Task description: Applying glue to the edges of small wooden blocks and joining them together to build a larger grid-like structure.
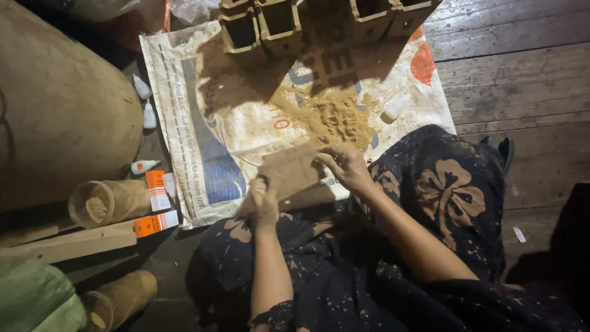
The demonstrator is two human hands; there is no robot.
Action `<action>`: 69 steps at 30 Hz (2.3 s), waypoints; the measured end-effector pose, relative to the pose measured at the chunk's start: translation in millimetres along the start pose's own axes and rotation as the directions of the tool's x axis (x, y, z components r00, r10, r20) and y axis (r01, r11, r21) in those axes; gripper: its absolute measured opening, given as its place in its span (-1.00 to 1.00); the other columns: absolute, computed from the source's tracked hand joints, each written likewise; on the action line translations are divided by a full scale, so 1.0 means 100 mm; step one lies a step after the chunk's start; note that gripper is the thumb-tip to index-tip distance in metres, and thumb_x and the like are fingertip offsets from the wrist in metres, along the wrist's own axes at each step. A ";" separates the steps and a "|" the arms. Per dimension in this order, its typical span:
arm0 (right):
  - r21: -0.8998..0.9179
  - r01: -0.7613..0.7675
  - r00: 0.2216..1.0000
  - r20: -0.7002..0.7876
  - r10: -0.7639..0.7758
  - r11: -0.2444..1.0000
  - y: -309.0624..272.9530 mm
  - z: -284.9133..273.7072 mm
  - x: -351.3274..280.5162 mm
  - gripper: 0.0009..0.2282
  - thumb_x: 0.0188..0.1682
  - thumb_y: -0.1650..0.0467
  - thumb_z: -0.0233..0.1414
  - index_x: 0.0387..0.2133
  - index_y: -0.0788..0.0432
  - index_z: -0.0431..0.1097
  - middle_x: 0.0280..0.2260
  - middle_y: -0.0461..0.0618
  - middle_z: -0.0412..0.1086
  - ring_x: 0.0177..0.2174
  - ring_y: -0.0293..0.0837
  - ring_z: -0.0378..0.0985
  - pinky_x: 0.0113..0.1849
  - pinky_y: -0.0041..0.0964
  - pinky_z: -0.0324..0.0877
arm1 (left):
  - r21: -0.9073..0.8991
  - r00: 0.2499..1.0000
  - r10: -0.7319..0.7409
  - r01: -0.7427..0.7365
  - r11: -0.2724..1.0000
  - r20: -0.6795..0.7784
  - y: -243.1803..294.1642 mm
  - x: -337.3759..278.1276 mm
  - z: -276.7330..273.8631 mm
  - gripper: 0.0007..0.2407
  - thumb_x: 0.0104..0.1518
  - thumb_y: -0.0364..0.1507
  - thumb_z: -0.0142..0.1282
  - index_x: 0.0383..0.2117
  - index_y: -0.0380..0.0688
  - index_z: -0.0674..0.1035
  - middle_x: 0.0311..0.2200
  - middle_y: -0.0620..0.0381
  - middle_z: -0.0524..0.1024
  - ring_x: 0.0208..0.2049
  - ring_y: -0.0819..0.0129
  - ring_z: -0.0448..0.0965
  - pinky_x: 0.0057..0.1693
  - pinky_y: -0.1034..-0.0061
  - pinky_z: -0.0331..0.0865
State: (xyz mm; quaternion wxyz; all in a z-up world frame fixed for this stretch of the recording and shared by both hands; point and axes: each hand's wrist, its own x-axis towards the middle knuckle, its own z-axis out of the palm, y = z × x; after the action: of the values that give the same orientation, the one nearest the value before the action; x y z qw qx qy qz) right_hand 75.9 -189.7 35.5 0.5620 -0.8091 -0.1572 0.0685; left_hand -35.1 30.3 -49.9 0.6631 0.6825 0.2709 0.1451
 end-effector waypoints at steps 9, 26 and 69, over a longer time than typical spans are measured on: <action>-0.866 0.300 0.874 0.082 -0.479 0.400 0.64 0.33 -0.07 -0.51 -0.08 0.03 0.15 0.15 -0.28 0.35 0.32 0.10 0.15 0.28 0.19 0.08 0.19 0.08 0.04 | -0.262 0.936 -0.254 0.188 0.947 -0.245 1.07 0.08 0.15 -0.79 0.21 -0.22 0.12 -0.23 -0.04 0.48 -0.30 0.06 0.60 -0.35 0.30 0.62 -0.29 0.31 0.59; -0.824 0.037 0.941 -0.162 -0.299 0.565 0.82 -0.06 0.20 -0.96 -0.05 0.17 0.15 -0.41 -0.30 0.47 0.07 -0.29 0.29 0.21 0.01 0.13 0.09 0.00 0.01 | -0.113 0.991 -0.102 0.111 0.987 0.086 0.95 -0.02 0.33 -0.70 -0.16 -0.56 0.46 -0.40 -0.18 0.49 -0.47 0.14 0.56 -0.45 0.49 0.54 -0.28 0.62 0.45; 0.033 -0.135 0.984 0.121 0.130 0.990 0.18 -0.05 0.26 -0.75 -0.19 0.31 0.40 -0.30 0.12 0.60 -0.44 0.05 0.57 -0.40 -0.04 0.66 -0.28 -0.22 0.50 | -0.030 0.959 0.000 0.009 1.000 0.283 0.31 0.17 0.19 -0.75 -0.07 -0.50 0.42 -0.36 -0.17 0.51 -0.48 0.08 0.60 -0.48 0.48 0.54 -0.35 0.57 0.47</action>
State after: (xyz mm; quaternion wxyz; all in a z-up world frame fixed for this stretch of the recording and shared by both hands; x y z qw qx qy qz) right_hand 104.7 -191.6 21.9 0.5624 -0.8006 -0.1347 0.1572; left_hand -5.3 24.5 -23.6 0.7058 0.6853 0.1727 0.0488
